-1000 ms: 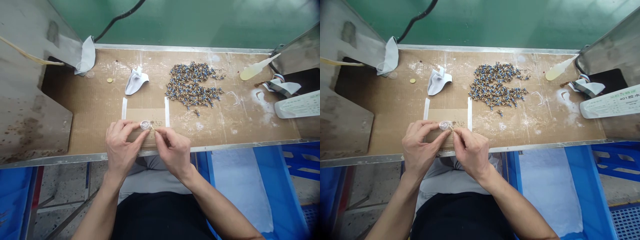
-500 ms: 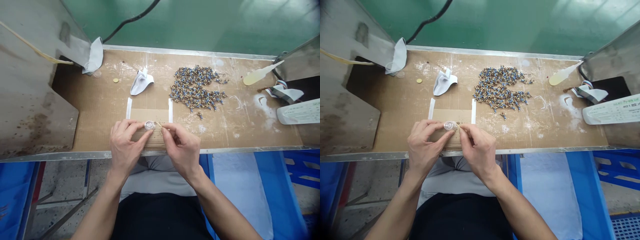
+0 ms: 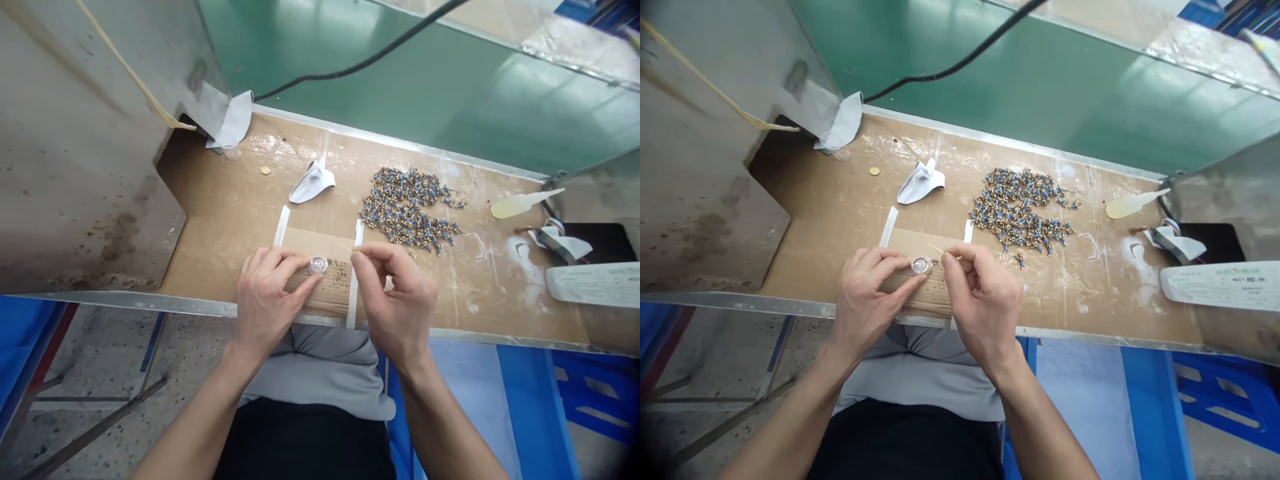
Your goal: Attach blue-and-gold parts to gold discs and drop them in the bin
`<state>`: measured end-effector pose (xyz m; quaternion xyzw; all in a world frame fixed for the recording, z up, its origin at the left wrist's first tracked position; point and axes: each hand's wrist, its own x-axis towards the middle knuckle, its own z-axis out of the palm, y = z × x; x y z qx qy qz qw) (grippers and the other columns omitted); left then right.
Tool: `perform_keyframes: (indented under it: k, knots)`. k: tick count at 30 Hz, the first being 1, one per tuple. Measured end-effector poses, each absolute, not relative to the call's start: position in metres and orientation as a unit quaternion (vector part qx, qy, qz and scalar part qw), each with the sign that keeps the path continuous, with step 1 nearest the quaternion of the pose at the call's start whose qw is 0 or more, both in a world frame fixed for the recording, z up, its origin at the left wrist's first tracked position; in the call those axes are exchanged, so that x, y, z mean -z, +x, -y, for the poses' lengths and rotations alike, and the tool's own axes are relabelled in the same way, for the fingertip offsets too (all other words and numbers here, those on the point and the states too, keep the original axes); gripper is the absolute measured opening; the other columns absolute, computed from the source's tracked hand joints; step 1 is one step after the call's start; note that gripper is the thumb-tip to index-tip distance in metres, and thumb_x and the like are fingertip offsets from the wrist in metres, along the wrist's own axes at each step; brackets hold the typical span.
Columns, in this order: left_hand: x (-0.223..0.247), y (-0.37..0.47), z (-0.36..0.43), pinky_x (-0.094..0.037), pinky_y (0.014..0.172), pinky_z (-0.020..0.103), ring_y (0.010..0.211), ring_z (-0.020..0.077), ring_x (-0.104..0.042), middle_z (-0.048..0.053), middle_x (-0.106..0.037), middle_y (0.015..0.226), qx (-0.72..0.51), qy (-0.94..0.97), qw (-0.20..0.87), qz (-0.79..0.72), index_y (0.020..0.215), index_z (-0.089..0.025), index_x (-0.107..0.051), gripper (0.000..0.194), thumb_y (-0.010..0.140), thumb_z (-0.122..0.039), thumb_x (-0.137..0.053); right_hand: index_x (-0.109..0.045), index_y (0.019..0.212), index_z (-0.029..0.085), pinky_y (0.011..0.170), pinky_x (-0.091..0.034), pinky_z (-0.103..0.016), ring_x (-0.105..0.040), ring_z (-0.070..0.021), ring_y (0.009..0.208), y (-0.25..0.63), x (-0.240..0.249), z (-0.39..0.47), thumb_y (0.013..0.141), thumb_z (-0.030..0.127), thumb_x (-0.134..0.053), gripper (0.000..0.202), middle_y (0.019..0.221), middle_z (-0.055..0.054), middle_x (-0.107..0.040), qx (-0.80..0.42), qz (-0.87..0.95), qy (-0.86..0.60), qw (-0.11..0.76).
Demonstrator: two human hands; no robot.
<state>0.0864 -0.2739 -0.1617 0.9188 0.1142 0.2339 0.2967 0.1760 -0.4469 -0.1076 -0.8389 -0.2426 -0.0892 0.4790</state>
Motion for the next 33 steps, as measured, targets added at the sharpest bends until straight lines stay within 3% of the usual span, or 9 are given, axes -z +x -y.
perform_keyframes:
  k: [3, 7, 10, 13, 17, 21, 26, 33]
  knots:
    - [0.154, 0.08, 0.267, -0.056, 0.094, 0.049, 0.104, 0.0305, -0.072, 0.005, -0.083, 0.113, -0.218, 0.913, 0.327, -0.104, 0.118, -0.026, -0.083, 0.022, 0.098, -0.032, -0.091, -0.075, 0.101, 0.025, 0.066, -0.049, -0.029, -0.059, -0.013, 0.064, 0.212, 0.103, 0.43, 0.111, 0.027, -0.07, 0.011, 0.078, 0.004, -0.069, 0.126, 0.286, -0.836, 0.451]
    - [0.138, 0.097, 0.238, -0.06, 0.091, 0.04, 0.103, 0.0235, -0.08, 0.002, -0.087, 0.119, -0.232, 0.872, 0.409, -0.134, 0.124, -0.027, -0.083, 0.018, 0.108, -0.025, -0.077, -0.074, 0.1, 0.024, 0.068, -0.043, -0.031, -0.06, -0.0128, 0.065, 0.267, 0.12, 0.399, 0.11, 0.024, -0.069, 0.011, 0.079, 0.004, -0.071, 0.113, 0.351, -0.842, 0.394]
    - [0.135, 0.143, 0.212, -0.058, 0.088, 0.04, 0.097, 0.0256, -0.079, 0.004, -0.087, 0.112, -0.275, 0.888, 0.335, -0.154, 0.116, -0.023, -0.085, 0.014, 0.104, -0.025, -0.079, -0.074, 0.104, 0.023, 0.072, -0.043, -0.032, -0.062, -0.014, 0.07, 0.29, 0.139, 0.377, 0.111, 0.024, -0.067, 0.01, 0.085, 0.001, -0.075, 0.109, 0.386, -0.838, 0.371]
    - [0.142, 0.193, 0.195, -0.056, 0.088, 0.044, 0.102, 0.0324, -0.077, 0.01, -0.084, 0.105, -0.234, 0.921, 0.271, -0.154, 0.105, -0.019, -0.085, 0.015, 0.098, -0.031, -0.086, -0.074, 0.106, 0.023, 0.075, -0.043, -0.032, -0.064, -0.0166, 0.075, 0.297, 0.151, 0.363, 0.113, 0.026, -0.064, 0.012, 0.087, -0.001, -0.076, 0.109, 0.404, -0.846, 0.329]
    - [0.155, 0.216, 0.19, -0.054, 0.085, 0.043, 0.096, 0.03, -0.074, 0.008, -0.081, 0.099, -0.214, 0.927, 0.263, -0.158, 0.092, -0.023, -0.081, 0.012, 0.102, -0.027, -0.077, -0.07, 0.099, 0.023, 0.074, -0.042, -0.033, -0.062, -0.0193, 0.076, 0.302, 0.159, 0.358, 0.114, 0.025, -0.058, 0.019, 0.085, -0.003, -0.074, 0.087, 0.44, -0.86, 0.243]
    - [0.159, 0.21, 0.191, -0.054, 0.086, 0.043, 0.098, 0.0297, -0.073, 0.008, -0.08, 0.102, -0.227, 0.928, 0.256, -0.146, 0.096, -0.023, -0.079, 0.011, 0.105, -0.026, -0.074, -0.065, 0.097, 0.023, 0.075, -0.042, -0.034, -0.06, -0.0197, 0.078, 0.308, 0.162, 0.358, 0.115, 0.022, -0.051, 0.023, 0.087, -0.004, -0.071, 0.09, 0.482, -0.847, 0.205]
    - [0.162, 0.215, 0.188, -0.053, 0.081, 0.04, 0.096, 0.0265, -0.073, 0.008, -0.078, 0.108, -0.232, 0.933, 0.259, -0.089, 0.101, -0.022, -0.081, 0.018, 0.109, -0.022, -0.065, -0.065, 0.098, 0.023, 0.074, -0.041, -0.034, -0.059, -0.0198, 0.076, 0.309, 0.162, 0.357, 0.112, 0.021, -0.054, 0.018, 0.085, -0.003, -0.069, 0.07, 0.495, -0.838, 0.218]
    - [0.162, 0.221, 0.186, -0.051, 0.076, 0.04, 0.099, 0.0283, -0.07, 0.009, -0.076, 0.105, -0.209, 0.964, 0.159, -0.031, 0.092, -0.022, -0.078, 0.03, 0.112, -0.021, -0.056, -0.066, 0.087, 0.023, 0.068, -0.038, -0.032, -0.051, -0.0139, 0.063, 0.309, 0.152, 0.357, 0.098, 0.014, -0.066, 0.015, 0.069, 0.005, -0.061, 0.009, 0.439, -0.835, 0.33]
